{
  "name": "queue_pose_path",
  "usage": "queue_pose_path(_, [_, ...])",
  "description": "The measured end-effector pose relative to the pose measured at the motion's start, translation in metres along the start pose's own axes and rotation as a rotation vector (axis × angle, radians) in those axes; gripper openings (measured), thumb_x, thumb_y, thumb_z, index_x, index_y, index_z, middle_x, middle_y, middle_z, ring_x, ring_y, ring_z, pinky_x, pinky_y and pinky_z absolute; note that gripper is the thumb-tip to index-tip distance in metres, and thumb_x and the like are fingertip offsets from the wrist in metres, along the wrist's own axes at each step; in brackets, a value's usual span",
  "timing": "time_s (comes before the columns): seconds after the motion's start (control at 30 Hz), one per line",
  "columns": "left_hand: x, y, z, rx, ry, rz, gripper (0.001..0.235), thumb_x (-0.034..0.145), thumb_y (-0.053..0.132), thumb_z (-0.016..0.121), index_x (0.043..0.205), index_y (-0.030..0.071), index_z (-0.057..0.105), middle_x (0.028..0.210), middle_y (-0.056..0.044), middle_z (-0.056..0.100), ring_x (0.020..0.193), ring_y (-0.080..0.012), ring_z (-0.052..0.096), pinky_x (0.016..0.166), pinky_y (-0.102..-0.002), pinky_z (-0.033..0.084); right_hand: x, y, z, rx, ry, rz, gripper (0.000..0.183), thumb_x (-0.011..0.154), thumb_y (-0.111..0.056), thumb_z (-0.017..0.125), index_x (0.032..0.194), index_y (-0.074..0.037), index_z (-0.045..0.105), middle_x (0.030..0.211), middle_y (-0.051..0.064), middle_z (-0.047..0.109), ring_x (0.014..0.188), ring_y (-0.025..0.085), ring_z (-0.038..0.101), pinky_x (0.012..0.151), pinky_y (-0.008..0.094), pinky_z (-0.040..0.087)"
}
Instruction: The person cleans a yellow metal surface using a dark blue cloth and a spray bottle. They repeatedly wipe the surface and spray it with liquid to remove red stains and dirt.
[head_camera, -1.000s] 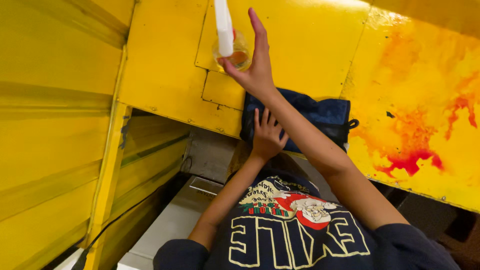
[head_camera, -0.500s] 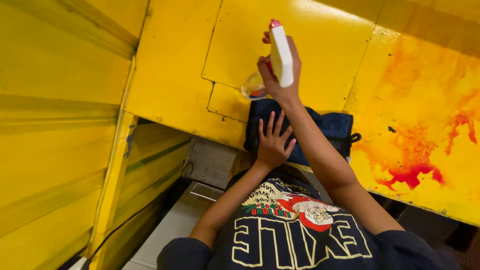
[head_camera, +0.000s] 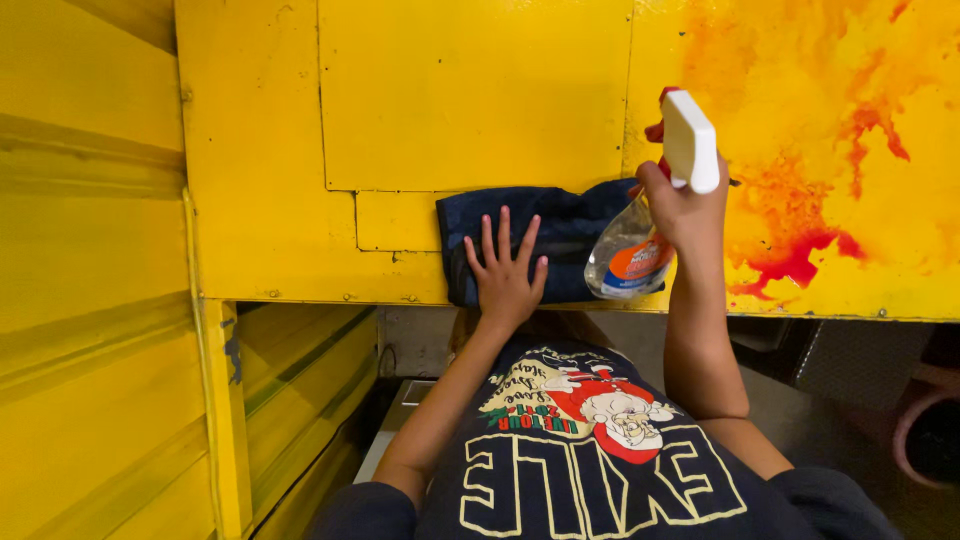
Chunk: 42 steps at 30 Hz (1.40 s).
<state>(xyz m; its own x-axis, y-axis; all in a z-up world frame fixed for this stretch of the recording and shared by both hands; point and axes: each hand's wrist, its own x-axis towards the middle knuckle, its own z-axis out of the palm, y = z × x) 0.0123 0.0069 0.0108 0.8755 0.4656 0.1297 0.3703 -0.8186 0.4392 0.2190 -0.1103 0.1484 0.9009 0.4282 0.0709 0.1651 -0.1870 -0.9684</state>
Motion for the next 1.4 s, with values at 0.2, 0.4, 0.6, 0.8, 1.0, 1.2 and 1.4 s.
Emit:
queue_pose_path(0.2, [-0.001,0.001,0.001,0.014,0.019,0.010,0.062,0.102,0.042,0.054,0.161,0.030,0.040,0.171,-0.015,0.022,0.158,-0.0425,0.018,0.124,-0.068,0.008,-0.059,-0.011,-0.006,-0.143,-0.034,0.167,0.032,0.090,0.007,0.070,0.121,0.005,0.063,0.092,0.010,0.068,0.072,0.015,0.070,0.066,0.029,0.058])
queue_pose_path(0.4, [-0.006,-0.001,0.001,-0.026,0.044,0.031,0.061,0.103,0.041,0.055,0.161,0.030,0.040,0.172,-0.015,0.021,0.159,-0.0418,0.018,0.125,-0.069,0.008,-0.072,-0.007,-0.023,-0.131,0.033,0.147,0.051,0.085,0.009,0.065,0.136,0.004,0.062,0.102,0.009,0.068,0.076,0.014,0.067,0.067,0.029,0.059])
queue_pose_path(0.6, [-0.004,-0.002,0.002,-0.025,0.045,0.027,0.062,0.102,0.042,0.056,0.161,0.029,0.040,0.172,-0.015,0.021,0.158,-0.0432,0.019,0.124,-0.069,0.009,-0.064,-0.014,-0.003,0.068,0.087,0.039,0.034,0.096,0.011,0.069,0.129,0.006,0.059,0.106,0.011,0.065,0.087,0.018,0.071,0.081,0.033,0.063])
queue_pose_path(0.8, [-0.006,-0.006,0.007,-0.046,0.047,0.025,0.055,0.103,0.047,0.057,0.153,0.026,0.045,0.163,-0.016,0.033,0.161,-0.0450,0.021,0.128,-0.072,0.010,-0.033,-0.047,0.098,-0.040,-0.106,-0.470,0.052,0.090,0.011,0.064,0.139,0.000,0.052,0.127,0.010,0.060,0.103,0.020,0.064,0.087,0.030,0.056])
queue_pose_path(1.0, [-0.007,-0.001,0.008,-0.008,-0.125,-0.048,0.069,0.100,0.048,0.050,0.164,0.030,0.032,0.167,-0.018,0.031,0.155,-0.0398,0.023,0.122,-0.069,0.012,-0.022,-0.052,0.217,0.086,-0.331,-0.499,0.043,0.091,0.007,0.065,0.133,-0.004,0.059,0.113,0.012,0.059,0.085,0.020,0.065,0.073,0.027,0.055])
queue_pose_path(1.2, [-0.006,-0.001,0.010,-0.098,0.016,-0.043,0.070,0.105,0.053,0.043,0.168,0.029,0.021,0.177,-0.018,0.007,0.164,-0.0368,0.016,0.126,-0.073,0.011,-0.017,-0.037,0.274,0.011,-0.461,-0.588,0.046,0.092,0.000,0.073,0.135,-0.005,0.058,0.102,0.010,0.066,0.080,0.018,0.068,0.077,0.029,0.056])
queue_pose_path(1.4, [-0.003,-0.003,0.012,-0.073,-0.195,-0.090,0.072,0.099,0.055,0.045,0.163,0.030,0.025,0.173,-0.017,0.007,0.158,-0.0388,0.016,0.117,-0.071,0.012,-0.018,-0.035,0.271,-0.106,-0.487,-0.709,0.065,0.087,-0.015,0.088,0.141,-0.006,0.052,0.118,0.010,0.065,0.103,0.022,0.063,0.094,0.037,0.049])
